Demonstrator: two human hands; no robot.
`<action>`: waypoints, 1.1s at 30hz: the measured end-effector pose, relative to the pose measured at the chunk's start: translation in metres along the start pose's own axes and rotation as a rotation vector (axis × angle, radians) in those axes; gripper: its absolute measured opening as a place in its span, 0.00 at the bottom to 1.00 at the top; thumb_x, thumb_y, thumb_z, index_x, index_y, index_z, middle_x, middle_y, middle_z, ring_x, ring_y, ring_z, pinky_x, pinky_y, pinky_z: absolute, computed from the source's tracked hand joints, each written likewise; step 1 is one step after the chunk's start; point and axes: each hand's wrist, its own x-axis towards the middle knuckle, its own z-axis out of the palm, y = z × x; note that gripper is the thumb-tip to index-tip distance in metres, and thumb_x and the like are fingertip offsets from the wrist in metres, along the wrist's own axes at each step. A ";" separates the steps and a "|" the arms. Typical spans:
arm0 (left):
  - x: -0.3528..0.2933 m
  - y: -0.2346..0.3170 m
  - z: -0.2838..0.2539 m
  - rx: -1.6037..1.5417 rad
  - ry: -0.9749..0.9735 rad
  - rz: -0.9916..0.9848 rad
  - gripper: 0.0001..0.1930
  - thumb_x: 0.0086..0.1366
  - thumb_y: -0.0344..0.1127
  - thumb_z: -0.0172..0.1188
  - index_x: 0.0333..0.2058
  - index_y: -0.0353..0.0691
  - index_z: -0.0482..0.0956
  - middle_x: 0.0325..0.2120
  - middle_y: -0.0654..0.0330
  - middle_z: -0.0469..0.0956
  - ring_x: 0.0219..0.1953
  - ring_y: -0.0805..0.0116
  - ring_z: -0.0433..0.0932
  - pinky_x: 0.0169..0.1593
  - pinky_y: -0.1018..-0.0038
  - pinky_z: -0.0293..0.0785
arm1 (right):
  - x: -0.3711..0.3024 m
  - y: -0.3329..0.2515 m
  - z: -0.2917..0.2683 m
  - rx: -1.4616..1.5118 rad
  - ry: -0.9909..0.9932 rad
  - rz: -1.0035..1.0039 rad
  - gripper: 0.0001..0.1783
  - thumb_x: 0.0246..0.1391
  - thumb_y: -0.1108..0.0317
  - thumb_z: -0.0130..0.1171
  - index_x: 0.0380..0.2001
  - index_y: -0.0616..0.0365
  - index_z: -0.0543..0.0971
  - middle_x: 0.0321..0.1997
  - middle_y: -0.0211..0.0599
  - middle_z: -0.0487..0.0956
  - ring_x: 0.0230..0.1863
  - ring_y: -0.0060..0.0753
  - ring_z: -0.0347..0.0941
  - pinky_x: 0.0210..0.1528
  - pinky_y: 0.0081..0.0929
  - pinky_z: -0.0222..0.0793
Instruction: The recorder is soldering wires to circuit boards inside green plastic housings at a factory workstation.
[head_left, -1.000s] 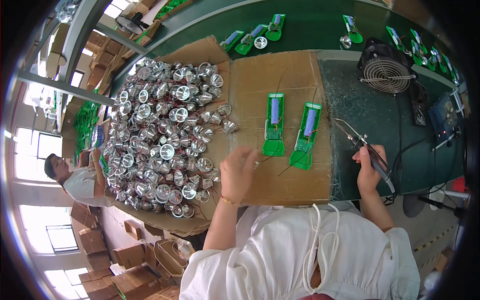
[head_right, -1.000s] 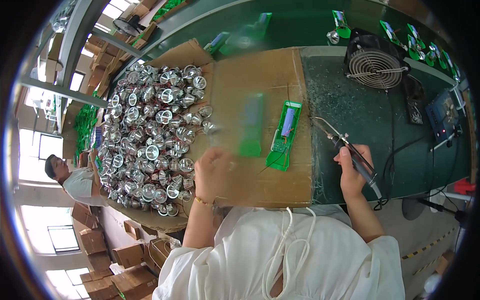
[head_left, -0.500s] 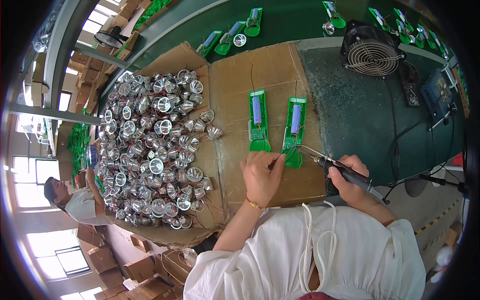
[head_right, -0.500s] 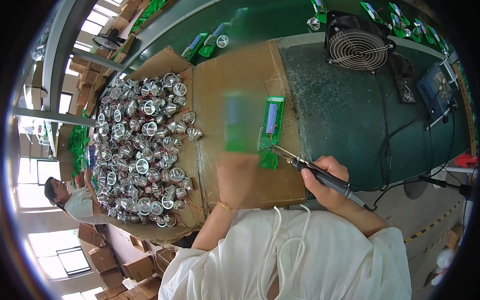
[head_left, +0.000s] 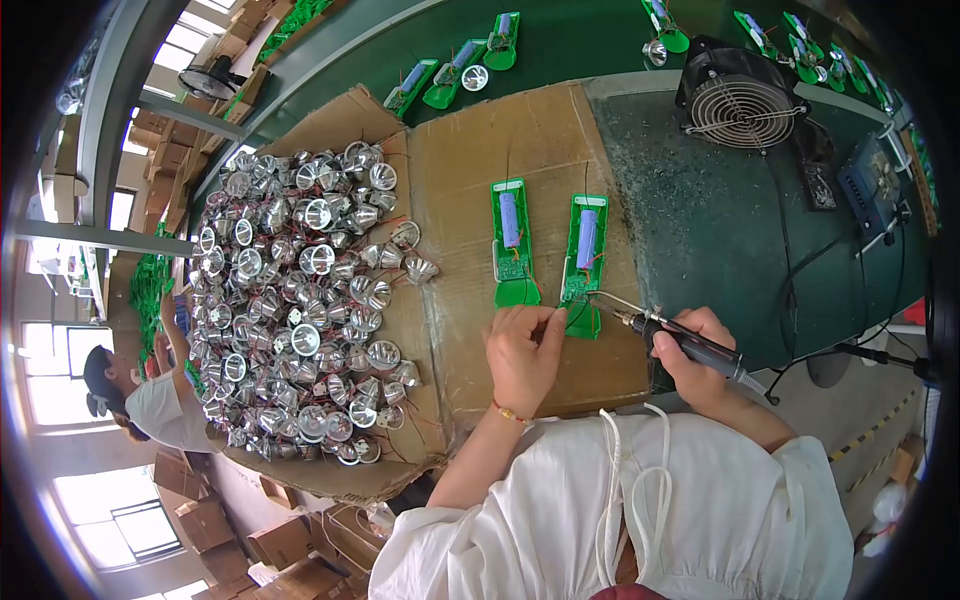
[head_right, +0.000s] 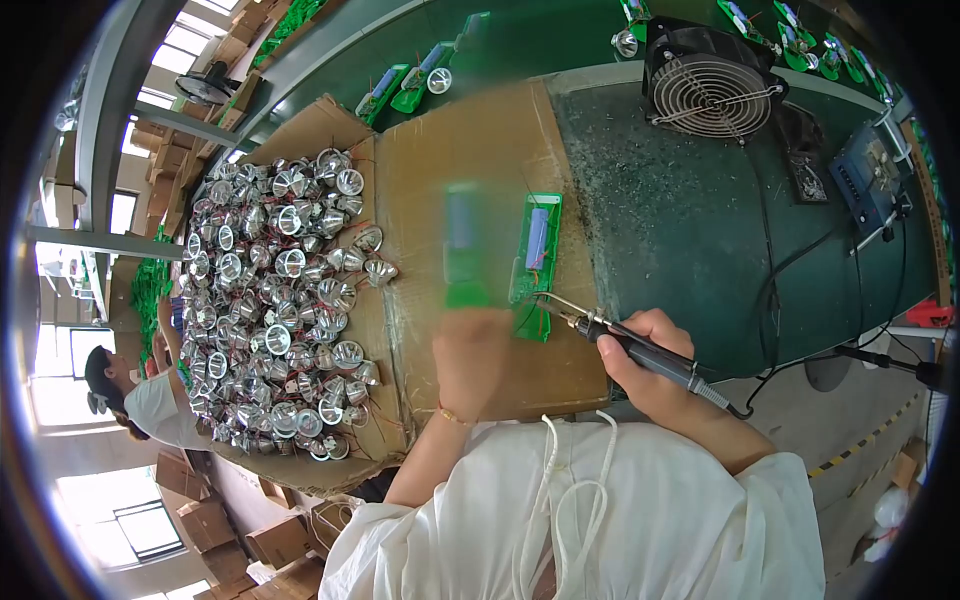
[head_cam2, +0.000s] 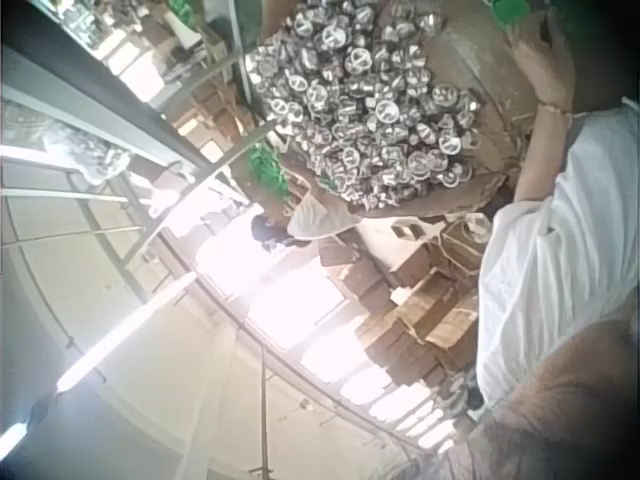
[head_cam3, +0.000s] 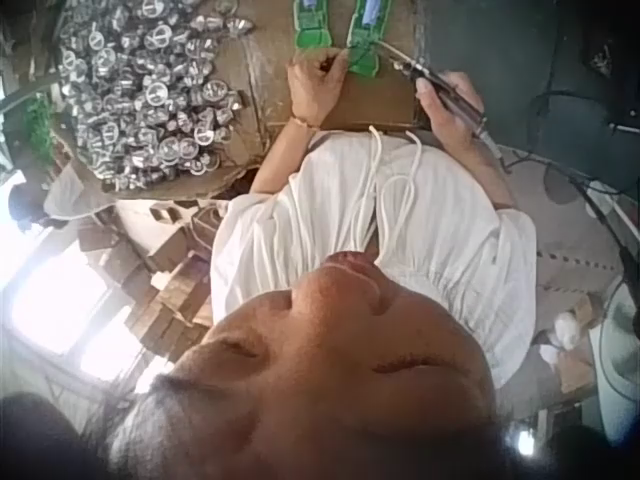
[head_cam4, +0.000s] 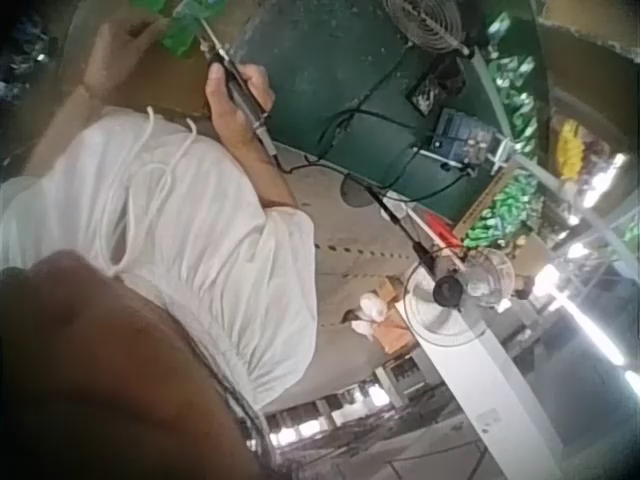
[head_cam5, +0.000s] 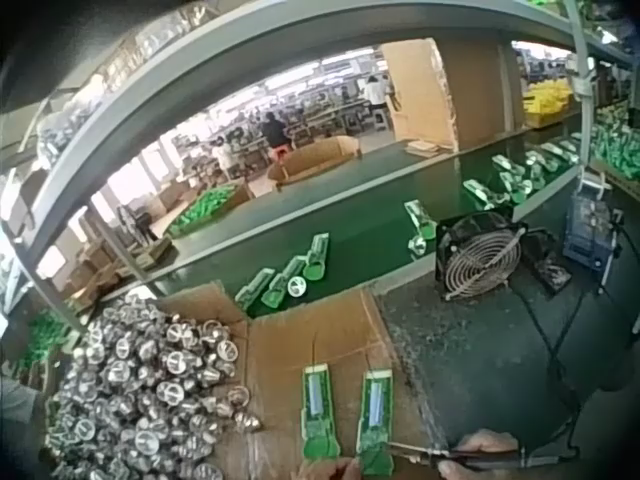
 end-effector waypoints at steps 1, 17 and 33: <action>0.000 -0.001 0.001 -0.001 0.000 -0.002 0.05 0.52 0.33 0.60 0.20 0.42 0.76 0.16 0.63 0.72 0.24 0.65 0.69 0.34 0.69 0.60 | 0.000 0.000 0.000 -0.001 -0.001 0.001 0.08 0.44 0.74 0.60 0.23 0.62 0.70 0.17 0.31 0.73 0.17 0.15 0.67 0.19 0.15 0.62; 0.002 0.001 0.000 -0.041 -0.015 -0.025 0.06 0.52 0.33 0.61 0.20 0.40 0.76 0.16 0.61 0.72 0.23 0.63 0.69 0.31 0.68 0.62 | 0.003 -0.013 -0.006 -0.069 -0.028 0.039 0.09 0.48 0.72 0.59 0.27 0.64 0.69 0.20 0.37 0.76 0.20 0.19 0.71 0.22 0.18 0.66; 0.003 0.003 0.000 -0.035 0.007 0.025 0.07 0.52 0.32 0.61 0.19 0.40 0.75 0.15 0.61 0.70 0.22 0.63 0.68 0.30 0.68 0.61 | -0.003 0.001 -0.005 -0.041 -0.070 0.139 0.09 0.49 0.72 0.56 0.26 0.64 0.66 0.21 0.38 0.72 0.23 0.23 0.72 0.25 0.21 0.69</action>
